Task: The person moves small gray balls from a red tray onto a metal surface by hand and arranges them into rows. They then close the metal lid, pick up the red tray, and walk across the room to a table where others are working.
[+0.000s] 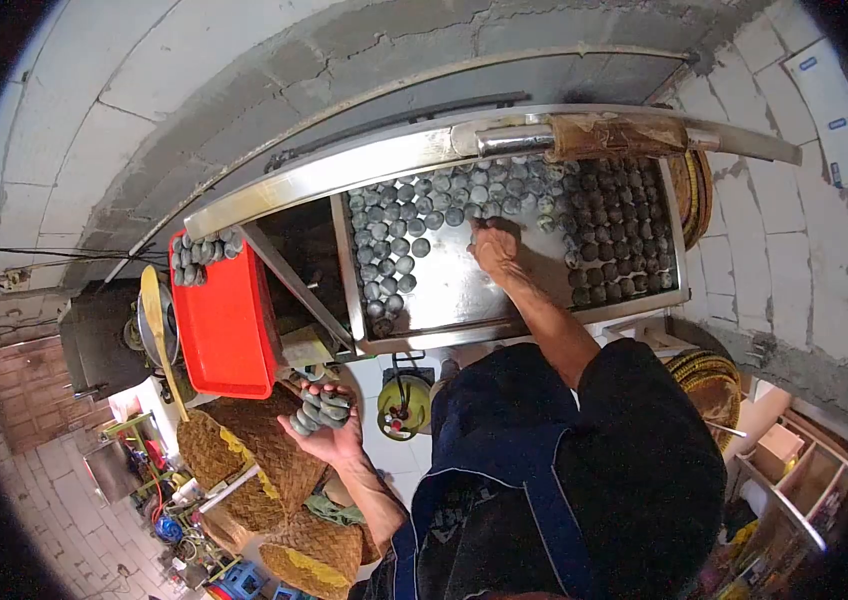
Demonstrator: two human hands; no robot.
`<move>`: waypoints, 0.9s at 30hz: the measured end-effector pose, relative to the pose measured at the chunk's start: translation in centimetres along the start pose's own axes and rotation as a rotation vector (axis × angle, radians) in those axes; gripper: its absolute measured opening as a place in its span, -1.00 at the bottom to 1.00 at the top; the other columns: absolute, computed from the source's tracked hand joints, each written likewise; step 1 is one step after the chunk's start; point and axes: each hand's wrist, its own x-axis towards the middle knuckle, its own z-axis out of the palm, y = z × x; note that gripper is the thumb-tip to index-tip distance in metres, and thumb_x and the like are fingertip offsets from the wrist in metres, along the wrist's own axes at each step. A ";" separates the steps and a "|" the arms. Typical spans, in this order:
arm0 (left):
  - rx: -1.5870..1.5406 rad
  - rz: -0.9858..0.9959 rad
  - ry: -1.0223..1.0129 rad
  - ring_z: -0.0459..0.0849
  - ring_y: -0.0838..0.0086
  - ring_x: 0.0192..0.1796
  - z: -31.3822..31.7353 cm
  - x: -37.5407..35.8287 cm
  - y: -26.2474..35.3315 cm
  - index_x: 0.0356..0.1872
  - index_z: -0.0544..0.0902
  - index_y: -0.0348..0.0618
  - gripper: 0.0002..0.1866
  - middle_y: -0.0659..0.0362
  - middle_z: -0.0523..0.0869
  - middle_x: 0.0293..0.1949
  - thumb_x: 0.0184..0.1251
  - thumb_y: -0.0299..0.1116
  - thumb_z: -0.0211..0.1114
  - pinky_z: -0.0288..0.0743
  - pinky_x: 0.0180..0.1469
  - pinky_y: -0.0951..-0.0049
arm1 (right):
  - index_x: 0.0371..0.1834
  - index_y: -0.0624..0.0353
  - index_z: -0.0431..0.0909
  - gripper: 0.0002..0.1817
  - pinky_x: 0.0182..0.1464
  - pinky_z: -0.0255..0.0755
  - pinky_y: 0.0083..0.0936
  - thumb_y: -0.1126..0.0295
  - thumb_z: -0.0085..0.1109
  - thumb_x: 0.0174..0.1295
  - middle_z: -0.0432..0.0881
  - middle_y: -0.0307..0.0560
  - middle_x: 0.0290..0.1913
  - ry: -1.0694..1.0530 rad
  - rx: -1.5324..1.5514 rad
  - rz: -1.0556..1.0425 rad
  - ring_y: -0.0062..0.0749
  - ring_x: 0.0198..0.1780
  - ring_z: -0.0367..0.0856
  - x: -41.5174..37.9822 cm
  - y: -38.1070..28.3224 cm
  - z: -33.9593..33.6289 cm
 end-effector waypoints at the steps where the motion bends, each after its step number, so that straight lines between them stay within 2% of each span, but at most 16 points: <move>1: 0.000 0.001 0.002 0.48 0.23 -0.03 0.0 0.0 -0.1 0.05 0.46 -0.21 -0.33 0.11 0.56 -0.16 0.31 0.27 0.08 0.34 0.16 0.15 | 0.16 0.16 0.53 -0.39 -0.20 0.56 -0.15 0.18 0.43 0.02 0.70 0.15 -0.20 -0.125 0.034 0.077 0.04 -0.19 0.71 0.7 0.3 0.6; 2: 0.011 -0.011 -0.007 0.48 0.23 -0.03 0.1 0.0 -0.1 0.04 0.46 -0.21 -0.33 0.10 0.57 -0.16 0.31 0.28 0.07 0.33 0.16 0.15 | 0.24 0.08 0.50 -0.32 -0.14 0.56 -0.22 0.17 0.46 -0.01 0.70 0.12 -0.25 -0.251 0.069 0.154 0.01 -0.17 0.70 1.0 0.5 1.3; 6: 0.029 -0.031 0.004 0.49 0.23 -0.02 1.1 0.0 -0.8 0.02 0.47 -0.21 -0.32 0.10 0.57 -0.16 0.30 0.31 0.07 0.32 0.18 0.13 | 0.19 0.11 0.56 -0.35 -0.08 0.55 -0.20 0.18 0.48 -0.03 0.70 0.16 -0.19 -0.256 0.072 0.068 0.01 -0.12 0.70 0.6 -1.2 -0.9; 8: 0.013 -0.044 0.010 0.49 0.22 -0.01 0.7 0.3 -1.0 0.01 0.47 -0.21 -0.29 0.08 0.57 -0.16 0.30 0.34 0.06 0.31 0.18 0.12 | 0.09 0.16 0.61 -0.41 -0.05 0.53 -0.16 0.20 0.50 -0.06 0.69 0.21 -0.16 -0.094 0.263 -0.054 0.07 -0.09 0.69 0.6 -2.7 -1.8; 11: 0.062 -0.081 -0.022 0.50 0.18 0.01 0.8 1.0 -2.2 0.03 0.50 -0.25 -0.22 0.03 0.58 -0.13 0.27 0.40 0.06 0.29 0.18 0.12 | 0.01 0.20 0.63 -0.49 -0.03 0.52 -0.11 0.23 0.47 -0.02 0.69 0.22 -0.14 -0.006 0.307 -0.072 0.13 -0.05 0.66 0.9 -3.4 -0.3; 12: 0.084 -0.075 0.001 0.49 0.17 0.02 0.6 1.3 -2.6 0.02 0.51 -0.27 -0.21 0.00 0.59 -0.13 0.26 0.40 0.08 0.29 0.20 0.10 | 0.01 0.20 0.63 -0.49 -0.03 0.52 -0.11 0.23 0.47 -0.02 0.69 0.22 -0.14 -0.005 0.309 -0.073 0.13 -0.05 0.66 1.0 -3.8 -0.1; 14: 0.052 -0.094 0.033 0.52 0.13 0.03 0.4 2.0 -3.3 0.01 0.52 -0.29 -0.20 -0.03 0.61 -0.12 0.26 0.39 0.09 0.32 0.23 0.05 | 0.03 0.18 0.63 -0.53 -0.04 0.51 -0.10 0.24 0.43 0.04 0.68 0.23 -0.15 -0.219 0.307 0.071 0.16 -0.05 0.65 1.3 -4.4 0.1; 18: 0.060 -0.110 0.045 0.53 0.16 0.05 1.5 3.0 -4.8 0.01 0.52 -0.31 -0.24 -0.05 0.61 -0.10 0.27 0.33 0.15 0.36 0.22 0.06 | -0.01 0.13 0.65 -0.61 -0.09 0.51 -0.07 0.23 0.38 0.10 0.69 0.22 -0.17 -0.164 0.351 0.098 0.16 -0.09 0.65 1.2 -5.3 0.3; 21: 0.100 -0.181 0.119 0.55 0.15 0.03 0.5 4.9 -5.8 -0.06 0.55 -0.30 -0.28 -0.05 0.63 -0.16 0.28 0.31 0.15 0.37 0.22 -0.01 | -0.02 0.10 0.63 -0.62 -0.11 0.50 -0.07 0.20 0.35 0.12 0.68 0.24 -0.21 -0.146 0.317 0.021 0.15 -0.13 0.66 0.7 -5.5 0.1; 24: 0.091 -0.164 0.069 0.55 0.13 0.00 -1.9 7.0 -6.5 -0.14 0.57 -0.30 -0.30 -0.04 0.62 -0.17 0.29 0.31 0.14 0.37 0.22 0.00 | -0.04 0.11 0.60 -0.62 -0.08 0.49 -0.09 0.17 0.35 0.14 0.69 0.18 -0.25 -0.184 0.253 0.062 0.10 -0.11 0.67 0.5 -6.5 0.2; 25: 0.059 -0.187 0.069 0.54 0.11 -0.02 -1.9 7.3 -6.7 -0.21 0.58 -0.31 -0.32 -0.04 0.61 -0.18 0.31 0.30 0.13 0.39 0.20 0.04 | -0.04 0.11 0.58 -0.61 -0.08 0.49 -0.09 0.16 0.35 0.14 0.69 0.14 -0.25 -0.149 0.248 -0.007 0.09 -0.10 0.67 0.0 -7.2 -0.3; 27: 0.054 -0.217 0.053 0.53 0.13 -0.04 -1.4 7.5 -7.2 -0.20 0.57 -0.31 -0.31 -0.04 0.61 -0.19 0.31 0.30 0.12 0.40 0.18 0.05 | -0.08 0.09 0.58 -0.64 -0.09 0.48 -0.10 0.13 0.34 0.14 0.69 0.04 -0.22 -0.149 0.216 -0.085 0.03 -0.09 0.67 -0.1 -8.2 -0.4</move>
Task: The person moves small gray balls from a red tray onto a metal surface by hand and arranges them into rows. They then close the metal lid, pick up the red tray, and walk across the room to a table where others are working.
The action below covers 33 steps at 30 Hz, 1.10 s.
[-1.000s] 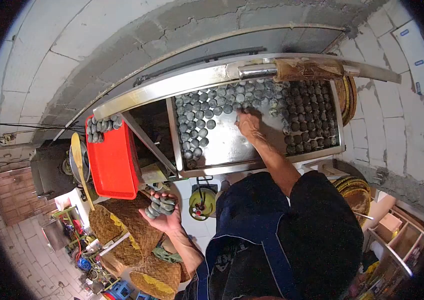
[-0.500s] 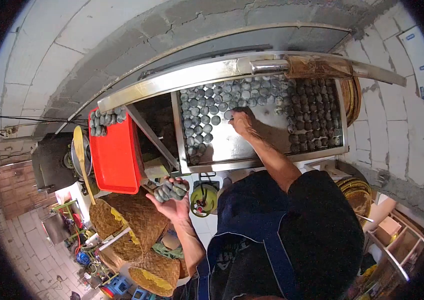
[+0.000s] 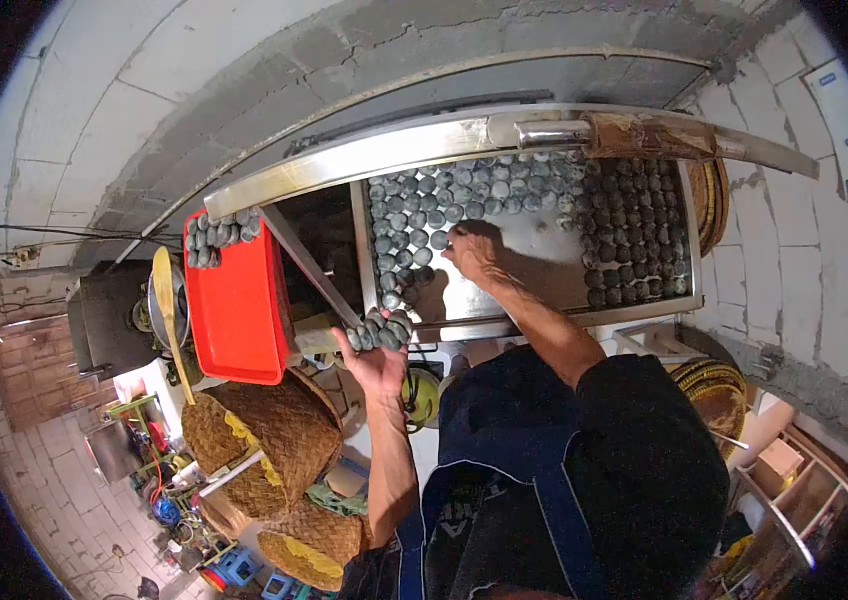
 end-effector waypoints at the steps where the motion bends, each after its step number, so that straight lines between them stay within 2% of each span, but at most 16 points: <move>1: -0.005 -0.028 -0.015 0.53 0.14 -0.06 0.4 0.0 -0.3 -0.19 0.56 -0.32 -0.31 -0.04 0.60 -0.19 0.31 0.30 0.12 0.41 0.15 0.06 | -0.08 0.09 0.58 -0.64 -0.09 0.48 -0.10 0.13 0.34 0.14 0.69 0.04 -0.22 0.001 0.000 0.002 0.03 -0.09 0.67 0.5 0.0 0.3; 3: 0.047 -0.009 0.018 0.52 0.18 -0.09 0.9 0.0 -1.0 -0.33 0.56 -0.22 -0.38 0.00 0.60 -0.21 0.34 0.28 0.10 0.43 0.07 0.12 | -0.10 0.06 0.59 -0.65 -0.13 0.49 -0.12 0.11 0.31 0.15 0.69 0.04 -0.24 -0.113 -0.087 -0.058 -0.01 -0.15 0.67 1.7 0.2 1.7; 6: 0.099 -0.031 0.042 0.52 0.22 -0.11 2.3 -0.4 -1.4 -0.63 0.39 -0.05 -0.43 0.10 0.60 -0.24 0.38 0.21 0.11 0.42 -0.03 0.20 | -0.14 0.03 0.60 -0.67 -0.24 0.50 -0.15 0.08 0.28 0.16 0.66 0.05 -0.38 0.003 -0.099 -0.087 -0.04 -0.27 0.67 1.9 -0.1 2.9; 9: 0.117 0.009 0.043 0.53 0.24 -0.13 1.5 0.7 -1.6 -0.60 0.40 -0.04 -0.45 0.09 0.60 -0.25 0.38 0.21 0.11 0.44 -0.01 0.19 | -0.11 0.08 0.61 -0.61 -0.29 0.52 -0.22 0.03 0.27 0.17 0.64 0.06 -0.48 -0.029 -0.021 -0.041 -0.11 -0.33 0.68 0.0 -1.7 1.6; 11: 0.152 0.004 0.072 0.55 0.25 -0.09 0.7 2.1 -2.4 -0.39 0.53 -0.06 -0.49 0.10 0.62 -0.20 0.40 0.22 0.08 0.46 0.06 0.14 | -0.04 0.17 0.57 -0.51 -0.23 0.56 -0.16 -0.04 0.26 0.24 0.71 0.03 -0.28 -0.164 0.522 0.022 -0.07 -0.20 0.69 -3.2 -3.8 -0.7; 13: 0.319 0.073 0.107 0.57 0.28 -0.01 -0.1 3.9 -4.0 -0.08 0.56 -0.12 -0.43 0.10 0.64 -0.12 0.40 0.25 0.06 0.46 0.14 0.14 | 0.23 0.12 0.44 -0.31 -0.09 0.59 -0.11 -0.21 0.14 0.27 0.61 -0.03 0.11 -0.568 1.133 0.370 -0.10 0.07 0.62 -6.7 -7.1 -5.8; 14: 0.360 0.015 0.041 0.58 0.31 0.04 -0.8 4.7 -4.6 0.10 0.52 -0.14 -0.37 0.12 0.65 -0.07 0.39 0.26 0.07 0.47 0.15 0.21 | 0.41 0.06 0.26 -0.20 0.07 0.56 -0.06 -0.29 0.03 0.29 0.35 -0.11 0.37 -0.720 1.360 0.373 -0.17 0.33 0.40 -7.9 -7.2 -8.0; 15: 0.374 -0.028 0.040 0.62 0.31 -0.03 -0.5 5.0 -5.6 0.05 0.54 -0.14 -0.39 0.13 0.68 -0.11 0.39 0.26 0.08 0.50 0.11 0.25 | 0.39 0.07 0.31 -0.22 0.24 0.44 -0.12 -0.29 0.00 0.30 0.25 -0.07 0.43 -0.795 1.614 0.419 -0.10 0.43 0.26 -8.1 -5.9 -5.0; 17: 0.438 0.018 0.070 0.65 0.29 -0.09 -0.6 6.2 -7.3 0.02 0.54 -0.13 -0.40 0.13 0.69 -0.16 0.37 0.25 0.11 0.52 0.08 0.25 | 0.31 0.07 0.41 -0.36 0.29 0.38 -0.15 -0.16 0.03 0.35 0.38 -0.09 0.34 -0.461 1.494 0.493 -0.13 0.41 0.26 -8.3 -5.3 -4.5; 19: 0.396 -0.050 0.010 0.67 0.23 -0.06 0.5 5.9 -7.7 -0.01 0.53 -0.16 -0.39 0.09 0.69 -0.21 0.33 0.26 0.16 0.54 0.07 0.24 | 0.24 0.05 0.48 -0.44 0.24 0.39 -0.14 -0.08 0.10 0.31 0.49 -0.14 0.24 -0.490 1.476 0.460 -0.21 0.27 0.42 -7.4 -0.2 -1.0; 20: 0.349 -0.089 0.048 0.67 0.21 -0.02 0.7 5.8 -7.9 -0.06 0.53 -0.16 -0.40 0.08 0.68 -0.20 0.34 0.25 0.16 0.54 0.08 0.21 | 0.21 0.11 0.49 -0.42 0.14 0.43 -0.18 -0.05 0.17 0.25 0.58 -0.09 0.08 -0.383 1.290 0.667 -0.38 0.13 0.51 -6.5 2.2 1.3; 21: 0.303 -0.128 0.089 0.67 0.19 0.02 1.0 5.6 -8.0 -0.11 0.53 -0.17 -0.42 0.07 0.68 -0.20 0.34 0.24 0.16 0.53 0.09 0.19 | 0.19 0.21 0.48 -0.35 0.03 0.51 -0.20 0.04 0.32 0.11 0.65 0.10 -0.06 -0.208 0.928 0.707 -0.22 -0.02 0.62 -5.1 1.8 -1.0; 23: 0.297 -0.136 0.049 0.65 0.12 0.10 1.0 4.8 -7.6 -0.09 0.52 -0.18 -0.40 0.06 0.67 -0.20 0.33 0.25 0.17 0.53 0.12 0.17 | 0.05 0.26 0.53 -0.46 -0.08 0.56 -0.16 0.25 0.37 0.00 0.67 0.24 -0.21 0.155 0.128 0.226 0.02 -0.10 0.66 -4.2 1.5 -3.5; 27: 0.270 -0.150 0.037 0.63 0.07 0.11 0.4 2.4 -6.2 -0.12 0.56 -0.21 -0.40 0.05 0.65 -0.21 0.34 0.25 0.16 0.52 0.14 0.14 | -0.04 0.28 0.48 -0.49 -0.13 0.51 -0.05 0.35 0.40 -0.09 0.64 0.28 -0.23 0.002 0.157 0.112 0.20 -0.11 0.62 -0.8 4.5 -2.2; 29: 0.312 -0.134 0.042 0.62 0.07 0.11 -0.2 1.4 -5.0 -0.12 0.57 -0.21 -0.40 0.04 0.65 -0.21 0.35 0.24 0.14 0.52 0.15 0.14 | -0.14 0.28 0.60 -0.67 -0.04 0.53 -0.08 0.44 0.24 -0.02 0.64 0.29 -0.16 -0.002 0.047 0.098 0.17 -0.05 0.63 -0.1 4.3 -2.5; 33: 0.278 -0.102 0.068 0.62 0.08 0.09 -1.1 -0.5 -3.0 -0.06 0.56 -0.25 -0.37 0.03 0.65 -0.21 0.34 0.25 0.15 0.51 0.16 0.13 | -0.16 0.29 0.60 -0.72 -0.08 0.51 -0.08 0.44 0.14 0.03 0.65 0.23 -0.19 0.280 -0.199 0.024 0.11 -0.15 0.63 0.3 4.4 -1.5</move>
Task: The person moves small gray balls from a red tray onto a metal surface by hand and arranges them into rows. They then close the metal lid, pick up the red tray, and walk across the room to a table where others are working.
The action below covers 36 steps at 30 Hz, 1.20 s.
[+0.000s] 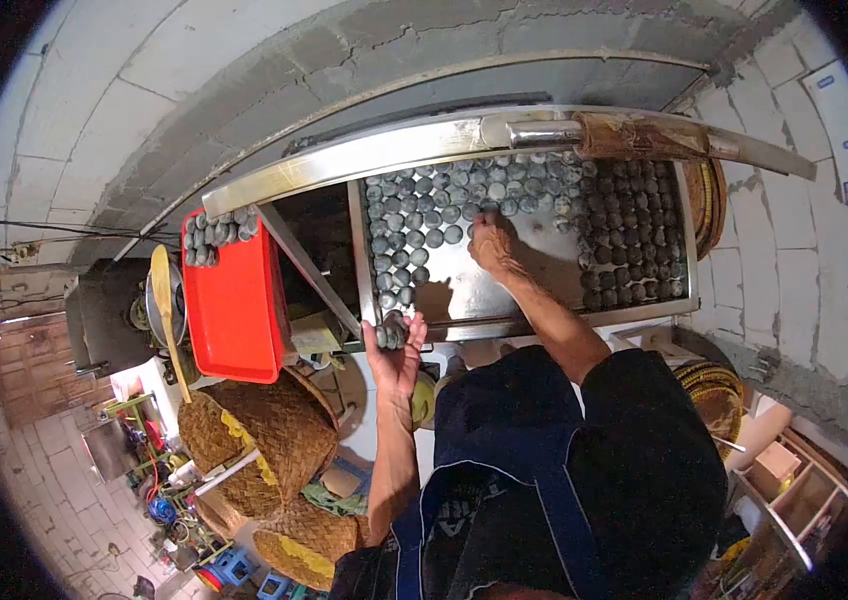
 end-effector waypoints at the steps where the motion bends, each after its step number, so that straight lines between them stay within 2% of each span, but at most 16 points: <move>1: 0.012 0.016 0.011 0.62 0.08 0.09 -0.4 -0.4 0.3 -0.03 0.55 -0.26 -0.35 0.02 0.64 -0.19 0.33 0.25 0.16 0.51 0.16 0.13 | -0.16 0.29 0.60 -0.72 -0.08 0.51 -0.08 0.44 0.14 0.03 0.65 0.23 -0.19 -0.001 0.003 -0.001 0.11 -0.15 0.63 0.0 0.4 1.2; 7: -0.040 0.044 0.051 0.61 0.08 0.08 -2.2 -1.0 1.2 -0.03 0.53 -0.30 -0.34 0.01 0.64 -0.17 0.33 0.24 0.18 0.51 0.16 0.12 | -0.17 0.23 0.60 -0.73 -0.11 0.51 -0.12 0.42 0.12 0.04 0.66 0.18 -0.24 -0.093 0.099 -0.038 0.08 -0.17 0.63 0.5 0.7 1.9; 10: -0.056 0.041 0.060 0.62 0.08 0.07 -2.3 -1.1 1.4 -0.04 0.53 -0.30 -0.34 0.00 0.65 -0.16 0.32 0.23 0.19 0.51 0.16 0.12 | -0.19 0.23 0.60 -0.75 -0.12 0.52 -0.12 0.41 0.13 0.05 0.66 0.18 -0.28 0.020 0.133 -0.047 0.10 -0.18 0.64 0.1 0.4 1.6; 12: -0.046 0.043 0.054 0.63 0.07 0.07 -2.0 -1.0 1.4 -0.05 0.53 -0.30 -0.34 0.00 0.65 -0.15 0.31 0.23 0.20 0.51 0.17 0.12 | 0.01 0.27 0.49 -0.49 0.00 0.50 -0.08 0.36 0.40 -0.04 0.53 0.31 0.06 -0.276 0.242 0.140 0.22 0.01 0.58 0.2 0.5 1.7; 16: -0.016 0.043 0.066 0.64 0.20 -0.11 -1.4 -1.4 1.5 -0.04 0.54 -0.27 -0.38 0.03 0.66 -0.16 0.32 0.20 0.21 0.56 -0.05 0.24 | 0.06 0.25 0.46 -0.43 0.02 0.48 -0.08 0.34 0.43 -0.05 0.49 0.32 0.11 -0.130 0.241 0.062 0.22 0.04 0.57 -0.9 0.9 1.0; 17: 0.002 0.022 0.036 0.63 0.26 -0.20 -1.3 -1.4 1.6 -0.03 0.55 -0.23 -0.41 0.04 0.66 -0.17 0.34 0.18 0.22 0.57 -0.16 0.30 | 0.09 0.25 0.45 -0.40 0.02 0.48 -0.08 0.33 0.44 -0.05 0.49 0.33 0.12 -0.003 0.225 0.038 0.21 0.05 0.57 -1.5 1.1 0.6; 18: 0.003 0.020 0.034 0.63 0.26 -0.20 -1.3 -1.3 1.7 -0.03 0.55 -0.23 -0.41 0.04 0.66 -0.17 0.34 0.18 0.22 0.57 -0.16 0.30 | 0.12 0.24 0.43 -0.38 0.03 0.48 -0.08 0.32 0.44 -0.05 0.48 0.33 0.12 0.125 0.208 0.014 0.20 0.06 0.57 -1.6 1.3 -0.1; 20: 0.085 0.034 0.010 0.55 0.44 -0.32 -1.3 -1.4 1.5 0.04 0.50 -0.17 -0.40 0.11 0.62 -0.13 0.39 0.23 0.11 0.43 -0.41 0.50 | 0.13 0.29 0.43 -0.37 0.04 0.48 -0.08 0.26 0.41 0.00 0.54 0.32 0.02 0.077 0.185 0.091 0.17 0.04 0.58 -1.6 1.6 -1.5; 21: 0.086 0.031 0.010 0.55 0.44 -0.32 -1.0 -1.5 1.4 0.04 0.50 -0.17 -0.40 0.11 0.62 -0.13 0.39 0.23 0.11 0.43 -0.41 0.50 | 0.15 0.35 0.42 -0.35 0.06 0.47 -0.08 0.20 0.38 0.04 0.61 0.32 -0.08 0.028 0.162 0.169 0.14 0.02 0.59 -1.7 1.9 -1.7; 22: 0.112 0.026 0.022 0.52 0.46 -0.35 -0.6 -1.6 1.3 0.04 0.50 -0.15 -0.41 0.12 0.62 -0.14 0.40 0.22 0.10 0.39 -0.44 0.53 | 0.15 0.35 0.42 -0.35 0.06 0.47 -0.08 0.20 0.38 0.04 0.61 0.32 -0.08 0.030 0.161 0.174 0.14 0.02 0.59 -1.6 2.1 -1.8; 24: 0.141 0.019 0.029 0.48 0.49 -0.37 0.0 -1.4 1.1 0.05 0.50 -0.12 -0.43 0.13 0.62 -0.14 0.40 0.22 0.10 0.34 -0.48 0.55 | 0.13 0.38 0.43 -0.40 0.01 0.49 -0.07 0.27 0.34 0.06 0.65 0.33 -0.19 -0.285 0.192 0.361 0.17 -0.10 0.64 -0.8 2.6 -1.8; 28: 0.196 0.006 0.028 0.48 0.52 -0.37 0.4 -0.9 0.6 0.06 0.50 -0.12 -0.44 0.15 0.62 -0.13 0.40 0.21 0.11 0.34 -0.47 0.58 | 0.10 0.40 0.45 -0.46 -0.05 0.51 -0.07 0.33 0.28 0.06 0.68 0.30 -0.28 -0.227 0.107 0.291 0.16 -0.19 0.67 -0.1 3.5 -0.7; 30: 0.201 -0.001 0.018 0.48 0.51 -0.37 0.6 -0.9 0.4 0.06 0.50 -0.11 -0.44 0.15 0.61 -0.12 0.40 0.20 0.12 0.34 -0.47 0.58 | 0.10 0.35 0.48 -0.51 -0.08 0.53 -0.07 0.37 0.22 0.09 0.66 0.32 -0.19 -0.200 0.129 0.163 0.12 -0.13 0.68 -0.8 4.2 -0.9; 31: 0.183 -0.009 0.035 0.49 0.51 -0.36 0.8 -0.8 0.3 0.08 0.49 -0.11 -0.44 0.14 0.62 -0.12 0.39 0.19 0.14 0.34 -0.46 0.58 | 0.10 0.35 0.48 -0.51 -0.08 0.53 -0.07 0.37 0.22 0.09 0.66 0.32 -0.19 -0.199 0.129 0.164 0.12 -0.13 0.68 -1.1 4.5 -0.5; 33: 0.165 -0.018 0.052 0.49 0.50 -0.36 1.2 -0.8 0.0 0.09 0.49 -0.11 -0.44 0.14 0.62 -0.11 0.38 0.18 0.16 0.35 -0.46 0.58 | 0.07 0.28 0.51 -0.55 -0.10 0.52 -0.08 0.37 0.23 0.08 0.63 0.33 -0.10 0.002 0.156 0.140 0.12 -0.12 0.67 -1.5 4.7 -0.1; 36: 0.187 -0.009 0.053 0.50 0.47 -0.33 1.5 -0.6 -0.2 0.12 0.49 -0.11 -0.43 0.13 0.63 -0.12 0.37 0.17 0.19 0.36 -0.44 0.60 | 0.02 0.24 0.54 -0.58 -0.10 0.51 -0.13 0.36 0.27 0.06 0.62 0.27 -0.07 -0.079 0.082 0.265 0.11 -0.10 0.65 -1.3 6.1 -0.5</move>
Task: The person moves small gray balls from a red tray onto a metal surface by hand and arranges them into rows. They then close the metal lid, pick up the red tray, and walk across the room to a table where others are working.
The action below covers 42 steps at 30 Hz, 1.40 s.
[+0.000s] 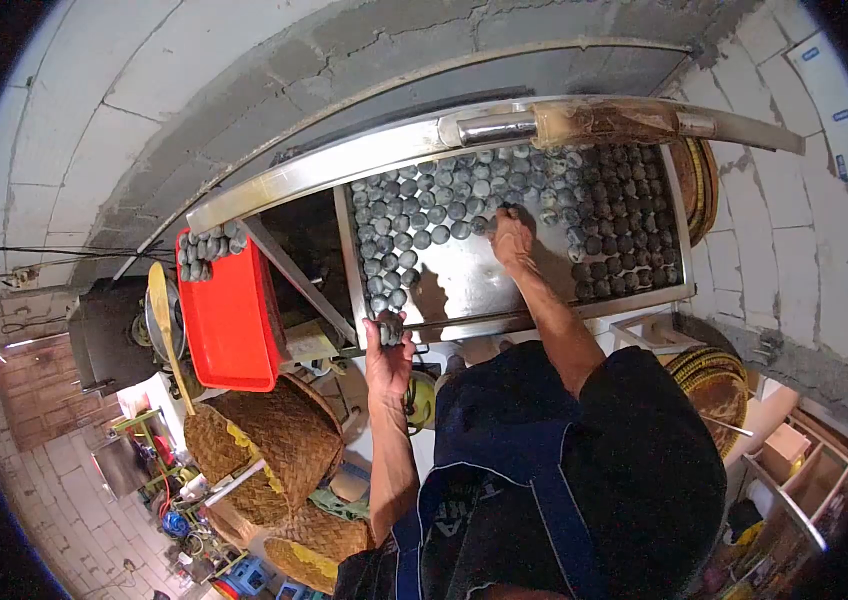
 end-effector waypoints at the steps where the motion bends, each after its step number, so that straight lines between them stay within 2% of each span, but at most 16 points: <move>1: -0.013 -0.007 -0.030 0.54 0.43 -0.32 -0.1 0.2 -0.1 0.12 0.49 -0.10 -0.42 0.08 0.63 -0.09 0.35 0.17 0.20 0.45 -0.40 0.57 | -0.04 0.26 0.56 -0.61 -0.08 0.50 -0.15 0.34 0.30 0.06 0.64 0.20 -0.13 0.016 0.073 -0.001 0.10 -0.10 0.63 -0.3 0.4 -0.1; 8: -0.117 -0.118 -0.160 0.59 0.30 -0.26 1.4 2.2 -0.9 0.12 0.50 -0.15 -0.41 -0.04 0.64 0.00 0.46 0.20 -0.01 0.55 -0.24 0.38 | 0.00 0.23 0.58 -0.59 -0.03 0.52 -0.19 0.29 0.33 0.09 0.65 0.18 -0.09 0.064 0.068 -0.056 0.04 -0.03 0.63 -0.3 2.3 0.4; 14: -0.137 -0.193 -0.181 0.64 0.22 -0.01 2.0 5.9 -2.8 0.11 0.51 -0.11 -0.66 0.06 0.63 0.03 0.36 -0.31 0.29 0.60 0.00 0.18 | 0.14 0.06 0.58 -0.50 -0.21 0.56 -0.11 -0.04 0.12 0.31 0.71 0.16 -0.19 -0.068 0.299 -0.131 0.03 -0.28 0.71 -4.0 -2.0 -2.5; 18: 0.055 -0.176 -0.056 0.60 0.36 -0.01 3.3 9.4 -6.0 -0.12 0.48 0.02 -0.84 0.25 0.61 -0.11 0.36 -0.45 0.24 0.51 0.05 0.04 | 0.28 0.10 0.48 -0.38 0.14 0.44 -0.23 -0.10 0.11 0.32 0.63 0.14 0.10 -0.249 0.781 -0.324 -0.08 0.12 0.62 -9.4 -6.8 -5.9; 20: 0.011 -0.320 -0.168 0.61 0.32 -0.10 1.9 12.8 -8.0 -0.16 0.49 -0.04 -0.91 0.20 0.60 -0.21 0.40 -0.48 0.10 0.52 0.00 0.09 | 0.23 0.13 0.51 -0.40 0.17 0.42 -0.24 -0.09 0.13 0.31 0.63 0.10 0.12 -0.461 0.695 -0.161 -0.11 0.14 0.61 -10.1 -6.7 -7.1; 21: -0.092 -0.272 -0.230 0.65 0.20 -0.17 -0.9 15.8 -10.1 -0.07 0.48 -0.21 -0.84 0.04 0.64 -0.20 0.50 -0.39 -0.02 0.60 -0.11 0.13 | 0.00 0.18 0.62 -0.60 -0.09 0.50 -0.32 0.10 0.26 0.27 0.72 -0.03 -0.10 -0.254 0.639 -0.200 -0.27 -0.10 0.70 -10.3 -6.4 -7.3; 26: 0.003 -0.224 0.004 0.66 0.16 -0.14 -0.7 18.1 -13.1 0.10 0.51 -0.31 -0.68 -0.02 0.67 -0.03 0.52 -0.39 -0.10 0.62 -0.11 0.17 | -0.22 0.25 0.63 -0.67 -0.20 0.47 -0.48 0.15 0.25 0.28 0.66 -0.19 -0.32 -0.291 0.846 0.083 -0.45 -0.32 0.61 -8.5 -1.2 -5.9; 28: 0.009 -0.181 0.070 0.66 0.17 -0.12 -0.4 18.0 -13.3 0.13 0.52 -0.29 -0.67 -0.02 0.67 0.00 0.52 -0.38 -0.10 0.62 -0.12 0.17 | -0.20 0.27 0.60 -0.70 -0.23 0.47 -0.49 0.21 0.26 0.24 0.66 -0.19 -0.32 -0.035 1.455 0.795 -0.48 -0.30 0.61 -6.8 2.9 -2.0; 29: 0.088 -0.222 0.025 0.66 0.19 -0.11 1.2 16.0 -12.2 0.13 0.53 -0.26 -0.67 -0.01 0.66 0.01 0.51 -0.39 -0.09 0.61 -0.12 0.17 | -0.20 0.27 0.60 -0.70 -0.23 0.47 -0.49 0.21 0.26 0.24 0.66 -0.19 -0.32 -0.035 1.457 0.796 -0.48 -0.30 0.61 -6.9 9.3 5.2; 31: 0.136 -0.289 -0.054 0.64 0.22 -0.08 1.3 15.0 -11.3 0.06 0.56 -0.20 -0.74 0.04 0.65 0.01 0.48 -0.43 -0.01 0.60 -0.15 0.17 | -0.14 0.23 0.58 -0.73 -0.18 0.49 -0.36 0.27 0.22 0.22 0.68 -0.13 -0.24 0.026 0.889 -0.025 -0.37 -0.24 0.63 -6.8 19.2 19.1; 32: 0.141 -0.289 -0.054 0.64 0.22 -0.08 1.2 14.9 -11.2 0.06 0.56 -0.20 -0.74 0.04 0.65 0.01 0.48 -0.43 -0.01 0.60 -0.15 0.17 | -0.14 0.23 0.58 -0.73 -0.18 0.49 -0.36 0.27 0.22 0.22 0.68 -0.13 -0.24 0.028 0.892 -0.023 -0.37 -0.24 0.63 -7.5 15.7 12.7; 34: 0.149 -0.303 -0.002 0.61 0.22 -0.04 0.4 14.7 -11.2 -0.02 0.55 -0.21 -0.81 0.06 0.64 -0.02 0.46 -0.46 0.02 0.58 -0.12 0.14 | -0.10 0.17 0.56 -0.72 -0.05 0.46 -0.23 0.27 0.19 0.20 0.66 -0.03 -0.10 0.096 0.040 0.077 -0.19 -0.09 0.61 -7.0 6.5 -3.2; 35: 0.149 -0.302 0.000 0.61 0.22 -0.04 0.5 14.4 -11.2 -0.02 0.55 -0.21 -0.81 0.06 0.64 -0.02 0.46 -0.46 0.02 0.58 -0.12 0.14 | 0.10 0.14 0.51 -0.60 0.19 0.31 -0.06 0.20 0.14 0.25 0.49 0.08 0.22 -0.006 -0.073 0.151 0.03 0.22 0.41 -5.8 5.8 -5.1; 37: 0.130 -0.306 0.031 0.58 0.30 -0.23 1.1 13.5 -11.0 -0.16 0.53 -0.08 -0.93 0.18 0.58 -0.28 0.42 -0.46 0.11 0.57 -0.14 0.09 | 0.24 0.05 0.43 -0.51 0.29 0.19 0.01 0.17 0.15 0.25 0.39 0.07 0.32 0.095 -0.152 0.010 0.08 0.33 0.27 -5.7 5.7 -5.7; 39: 0.132 -0.306 0.045 0.58 0.31 -0.22 1.4 12.8 -10.7 -0.15 0.52 -0.07 -0.93 0.18 0.58 -0.28 0.42 -0.45 0.12 0.57 -0.13 0.09 | 0.49 -0.08 0.21 -0.28 0.40 -0.08 0.31 0.06 0.16 0.27 0.05 0.05 0.54 0.135 -0.194 -0.173 0.24 0.50 -0.02 -5.8 6.0 -5.5; 42: 0.139 -0.307 0.039 0.58 0.32 -0.20 1.7 12.6 -10.5 -0.13 0.52 -0.06 -0.92 0.19 0.58 -0.27 0.42 -0.42 0.15 0.57 -0.12 0.08 | 0.49 -0.08 0.19 -0.26 0.41 -0.14 0.37 -0.02 0.14 0.27 0.00 0.03 0.56 0.138 -0.261 -0.100 0.23 0.52 -0.09 -5.8 7.2 -3.9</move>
